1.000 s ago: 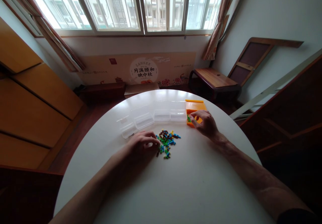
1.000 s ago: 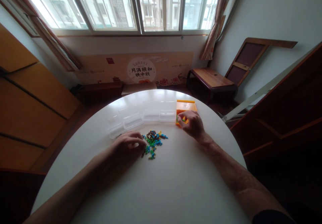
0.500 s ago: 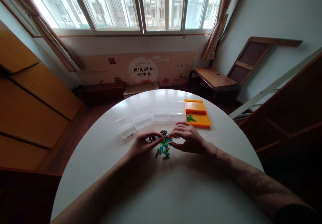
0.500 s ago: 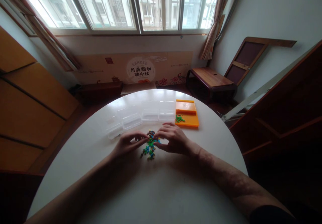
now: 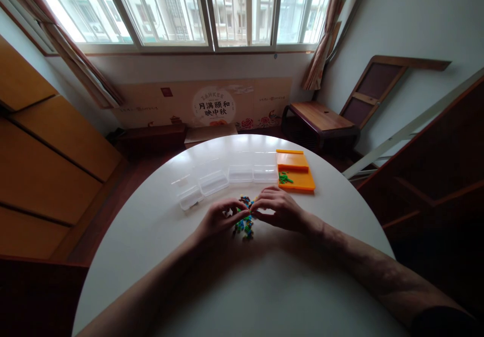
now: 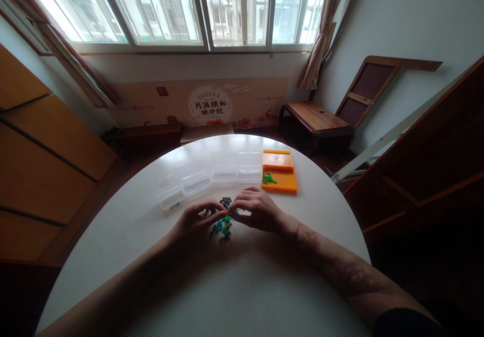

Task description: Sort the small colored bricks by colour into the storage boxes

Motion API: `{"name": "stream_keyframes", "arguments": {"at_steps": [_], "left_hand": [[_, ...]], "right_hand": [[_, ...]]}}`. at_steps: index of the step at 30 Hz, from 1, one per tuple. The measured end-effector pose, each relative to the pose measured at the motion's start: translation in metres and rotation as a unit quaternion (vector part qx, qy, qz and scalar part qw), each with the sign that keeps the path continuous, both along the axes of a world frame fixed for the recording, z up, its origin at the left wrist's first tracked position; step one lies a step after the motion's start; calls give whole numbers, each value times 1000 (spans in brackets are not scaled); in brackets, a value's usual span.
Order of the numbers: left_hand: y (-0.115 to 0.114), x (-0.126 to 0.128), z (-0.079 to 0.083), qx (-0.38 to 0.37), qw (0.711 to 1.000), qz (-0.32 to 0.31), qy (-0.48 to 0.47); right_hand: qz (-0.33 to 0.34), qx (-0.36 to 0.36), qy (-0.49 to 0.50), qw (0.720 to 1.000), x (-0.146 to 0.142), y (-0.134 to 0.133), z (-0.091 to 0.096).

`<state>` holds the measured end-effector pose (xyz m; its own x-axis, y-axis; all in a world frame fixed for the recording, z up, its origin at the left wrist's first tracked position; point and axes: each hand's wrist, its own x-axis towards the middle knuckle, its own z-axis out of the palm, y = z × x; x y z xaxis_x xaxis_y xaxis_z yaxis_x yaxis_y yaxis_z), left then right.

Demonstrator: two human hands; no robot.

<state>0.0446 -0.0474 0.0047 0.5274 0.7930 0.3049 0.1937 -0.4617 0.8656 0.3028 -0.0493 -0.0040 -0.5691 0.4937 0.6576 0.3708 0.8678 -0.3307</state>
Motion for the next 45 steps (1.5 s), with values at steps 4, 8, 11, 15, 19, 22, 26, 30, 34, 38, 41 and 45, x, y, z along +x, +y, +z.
{"name": "stream_keyframes", "arguments": {"at_steps": [4, 8, 11, 15, 19, 22, 26, 30, 34, 38, 41, 45], "left_hand": [[0, 0, -2, 15, 1000, 5, -6], [0, 2, -2, 44, 999, -1, -8], [1, 0, -1, 67, 998, -3, -12], [7, -13, -2, 129, 992, 8, -2], [15, -32, 0, 192, 980, 8, 56], [17, -41, 3, 217, 972, -13, 86], [13, -42, 5, 227, 965, -45, 127], [10, -41, 7, 227, 958, -71, 161], [11, -43, 4, 227, 956, -75, 170], [12, -44, 1, 229, 954, -80, 178], [12, -43, 0, 236, 952, -74, 180], [12, -42, -2, 243, 950, -59, 185]], "right_hand": [[-1, -6, 9, 1000, -1, -2, 4], [-2, -8, -3, 1000, -2, -3, 5], [-9, -9, -1, 1000, 0, -3, 4], [-85, -26, 44, 995, 15, 3, 5], [-230, -41, 64, 970, 46, 17, 3], [-314, -47, 49, 947, 71, 30, -3], [-386, -62, 20, 920, 91, 41, -13], [-414, -77, 21, 907, 94, 44, -18], [-407, -78, 26, 910, 90, 43, -18], [-394, -81, 22, 915, 87, 42, -19], [-387, -82, 22, 918, 86, 41, -19], [-381, -82, 26, 921, 86, 41, -19]]}}
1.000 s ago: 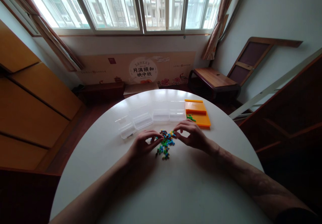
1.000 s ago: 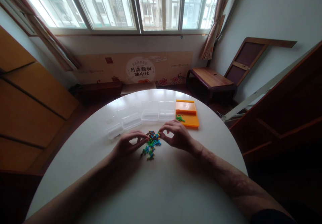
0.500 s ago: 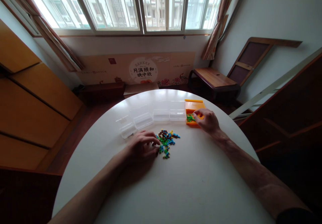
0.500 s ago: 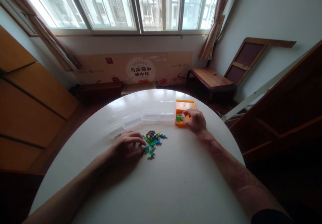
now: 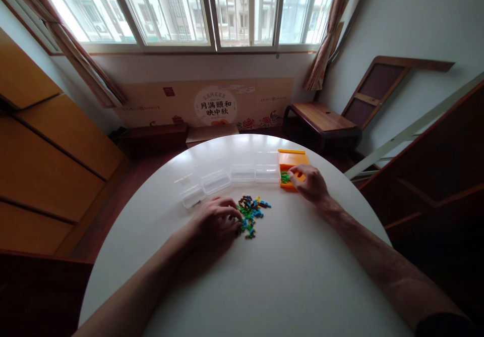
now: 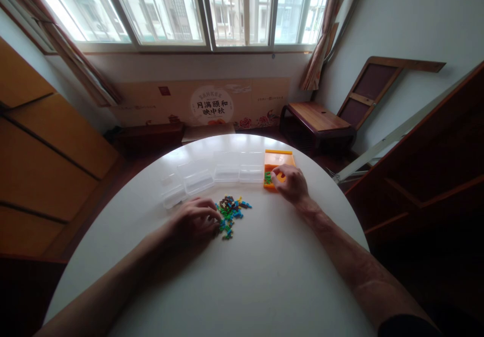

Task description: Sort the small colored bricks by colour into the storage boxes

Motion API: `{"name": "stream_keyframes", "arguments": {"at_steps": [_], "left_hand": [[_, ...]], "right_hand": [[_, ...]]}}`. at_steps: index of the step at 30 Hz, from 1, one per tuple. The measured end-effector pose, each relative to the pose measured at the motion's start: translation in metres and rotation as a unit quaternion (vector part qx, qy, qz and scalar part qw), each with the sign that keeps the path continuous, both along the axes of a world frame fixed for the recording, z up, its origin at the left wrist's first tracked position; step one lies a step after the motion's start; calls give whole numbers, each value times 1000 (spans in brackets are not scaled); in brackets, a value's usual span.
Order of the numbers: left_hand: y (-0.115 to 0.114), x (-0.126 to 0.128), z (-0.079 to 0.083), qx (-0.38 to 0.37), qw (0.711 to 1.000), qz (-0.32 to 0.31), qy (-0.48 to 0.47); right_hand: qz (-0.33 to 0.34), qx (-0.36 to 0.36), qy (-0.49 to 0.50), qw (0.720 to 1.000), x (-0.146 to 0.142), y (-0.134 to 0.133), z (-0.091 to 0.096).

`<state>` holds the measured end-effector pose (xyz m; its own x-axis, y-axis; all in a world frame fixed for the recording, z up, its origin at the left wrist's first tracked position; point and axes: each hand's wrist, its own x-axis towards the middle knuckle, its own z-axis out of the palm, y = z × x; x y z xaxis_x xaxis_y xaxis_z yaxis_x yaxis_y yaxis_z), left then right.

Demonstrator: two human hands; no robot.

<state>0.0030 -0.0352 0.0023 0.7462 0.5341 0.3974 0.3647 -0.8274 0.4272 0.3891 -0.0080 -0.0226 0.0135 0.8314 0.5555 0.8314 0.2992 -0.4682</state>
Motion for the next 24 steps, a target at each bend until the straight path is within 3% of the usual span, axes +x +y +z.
{"name": "stream_keyframes", "arguments": {"at_steps": [10, 19, 24], "left_hand": [[2, -1, -10, 28, 1000, 11, 6], [0, 4, -5, 24, 1000, -11, 2], [2, 4, -4, 31, 999, 12, -31]], "right_hand": [[12, 2, 5, 1000, -2, 0, 0], [18, 3, 11, 1000, -5, -2, 2], [33, 23, 13, 999, -12, -7, 10]]}}
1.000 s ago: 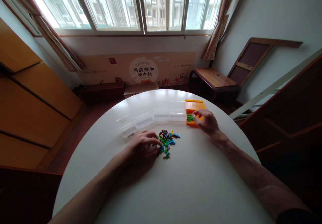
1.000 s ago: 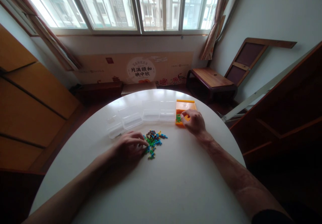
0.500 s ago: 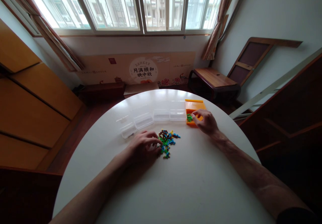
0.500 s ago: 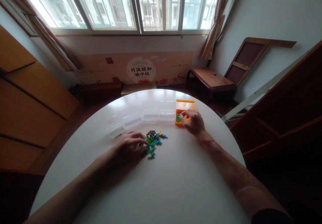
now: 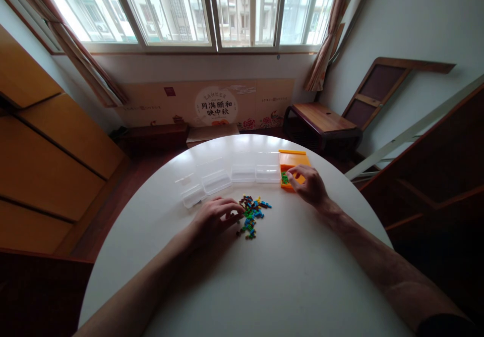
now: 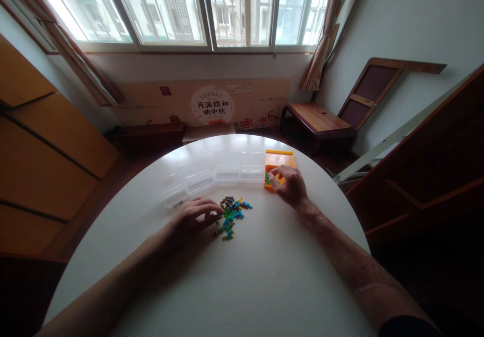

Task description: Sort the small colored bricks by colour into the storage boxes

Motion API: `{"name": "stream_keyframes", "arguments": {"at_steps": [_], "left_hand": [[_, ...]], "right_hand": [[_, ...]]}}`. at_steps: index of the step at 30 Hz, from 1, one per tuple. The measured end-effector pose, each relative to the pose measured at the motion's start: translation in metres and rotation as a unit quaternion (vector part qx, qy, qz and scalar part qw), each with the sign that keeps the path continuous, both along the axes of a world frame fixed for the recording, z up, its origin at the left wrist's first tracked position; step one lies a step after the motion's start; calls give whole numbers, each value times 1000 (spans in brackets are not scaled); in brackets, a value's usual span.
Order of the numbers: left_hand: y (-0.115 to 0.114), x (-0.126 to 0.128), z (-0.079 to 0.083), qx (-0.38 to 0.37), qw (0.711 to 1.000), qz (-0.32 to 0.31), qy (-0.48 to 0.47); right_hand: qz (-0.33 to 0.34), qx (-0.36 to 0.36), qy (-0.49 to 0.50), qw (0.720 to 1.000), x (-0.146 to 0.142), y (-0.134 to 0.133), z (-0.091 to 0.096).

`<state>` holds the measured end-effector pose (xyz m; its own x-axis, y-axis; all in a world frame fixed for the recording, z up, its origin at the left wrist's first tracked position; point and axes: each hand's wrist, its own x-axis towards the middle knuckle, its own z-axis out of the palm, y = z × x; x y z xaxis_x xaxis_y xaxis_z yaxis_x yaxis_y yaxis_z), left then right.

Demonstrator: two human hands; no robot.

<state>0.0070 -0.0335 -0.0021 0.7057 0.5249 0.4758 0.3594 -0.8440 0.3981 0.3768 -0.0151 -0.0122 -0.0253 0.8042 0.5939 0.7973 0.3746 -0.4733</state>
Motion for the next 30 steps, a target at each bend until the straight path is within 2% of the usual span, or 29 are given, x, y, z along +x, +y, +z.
{"name": "stream_keyframes", "arguments": {"at_steps": [2, 6, 10, 14, 19, 30], "left_hand": [[0, 1, 1, -8, 1000, 13, -25], [-3, 7, 4, -24, 996, 35, -80], [-6, 12, 4, -46, 989, 66, -124], [-7, 14, 4, -74, 988, 57, -120], [-7, 20, 3, -96, 988, 9, -122], [-7, 26, 1, -49, 994, -10, -100]], "right_hand": [[31, 17, -1, 999, -7, -5, 5], [138, 50, -7, 989, -30, -20, 14], [253, 45, -16, 966, -57, -34, 17], [335, 46, -41, 940, -72, -38, 13], [340, 45, -65, 937, -74, -36, 6], [341, 73, -89, 933, -73, -33, 0]]}}
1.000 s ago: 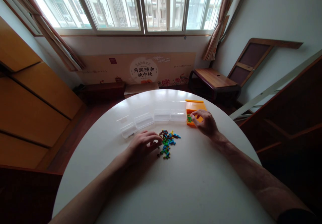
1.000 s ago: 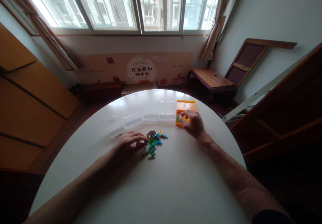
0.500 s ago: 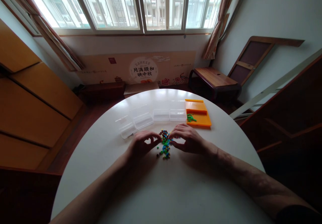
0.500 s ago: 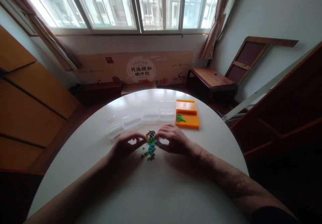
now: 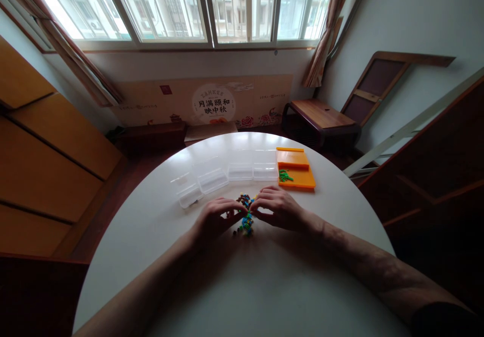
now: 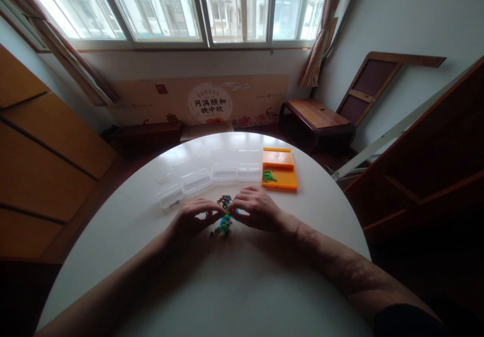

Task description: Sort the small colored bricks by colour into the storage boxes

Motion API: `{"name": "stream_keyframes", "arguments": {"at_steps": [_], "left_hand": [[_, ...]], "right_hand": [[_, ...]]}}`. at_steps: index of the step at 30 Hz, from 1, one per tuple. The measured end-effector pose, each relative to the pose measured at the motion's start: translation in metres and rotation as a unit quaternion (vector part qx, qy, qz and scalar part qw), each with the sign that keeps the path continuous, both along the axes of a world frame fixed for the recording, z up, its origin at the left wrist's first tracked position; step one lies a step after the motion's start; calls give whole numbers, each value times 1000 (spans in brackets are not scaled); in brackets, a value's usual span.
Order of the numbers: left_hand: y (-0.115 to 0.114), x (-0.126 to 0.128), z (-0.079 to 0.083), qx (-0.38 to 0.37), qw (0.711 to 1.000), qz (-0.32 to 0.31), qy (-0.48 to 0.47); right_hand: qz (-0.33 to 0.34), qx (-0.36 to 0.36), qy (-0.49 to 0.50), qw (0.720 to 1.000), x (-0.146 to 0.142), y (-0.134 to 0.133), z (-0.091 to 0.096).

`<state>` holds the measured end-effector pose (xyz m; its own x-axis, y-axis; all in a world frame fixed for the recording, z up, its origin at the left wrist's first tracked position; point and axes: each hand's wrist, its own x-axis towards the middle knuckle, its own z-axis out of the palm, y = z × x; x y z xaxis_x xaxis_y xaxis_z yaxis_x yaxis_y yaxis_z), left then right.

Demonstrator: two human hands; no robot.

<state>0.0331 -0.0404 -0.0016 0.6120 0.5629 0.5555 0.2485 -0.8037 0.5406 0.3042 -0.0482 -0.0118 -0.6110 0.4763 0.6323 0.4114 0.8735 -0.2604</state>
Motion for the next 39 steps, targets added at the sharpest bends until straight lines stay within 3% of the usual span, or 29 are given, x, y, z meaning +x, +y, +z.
{"name": "stream_keyframes", "arguments": {"at_steps": [15, 25, 30, 35, 39], "left_hand": [[1, -3, -3, 14, 1000, 8, -3], [-2, -2, 4, 8, 1000, 10, 1], [3, -17, 12, -1, 1000, -4, 12], [9, -33, 16, 2, 997, -28, 68], [8, -35, 15, 12, 993, -31, 113]], "right_hand": [[-1, -1, 6, 1000, -2, -1, 3], [-7, -20, 17, 1000, -1, -1, 4], [-120, -30, 56, 991, 23, 8, 8], [-256, -37, 78, 963, 64, 25, 9], [-326, -43, 54, 943, 89, 37, 6]]}}
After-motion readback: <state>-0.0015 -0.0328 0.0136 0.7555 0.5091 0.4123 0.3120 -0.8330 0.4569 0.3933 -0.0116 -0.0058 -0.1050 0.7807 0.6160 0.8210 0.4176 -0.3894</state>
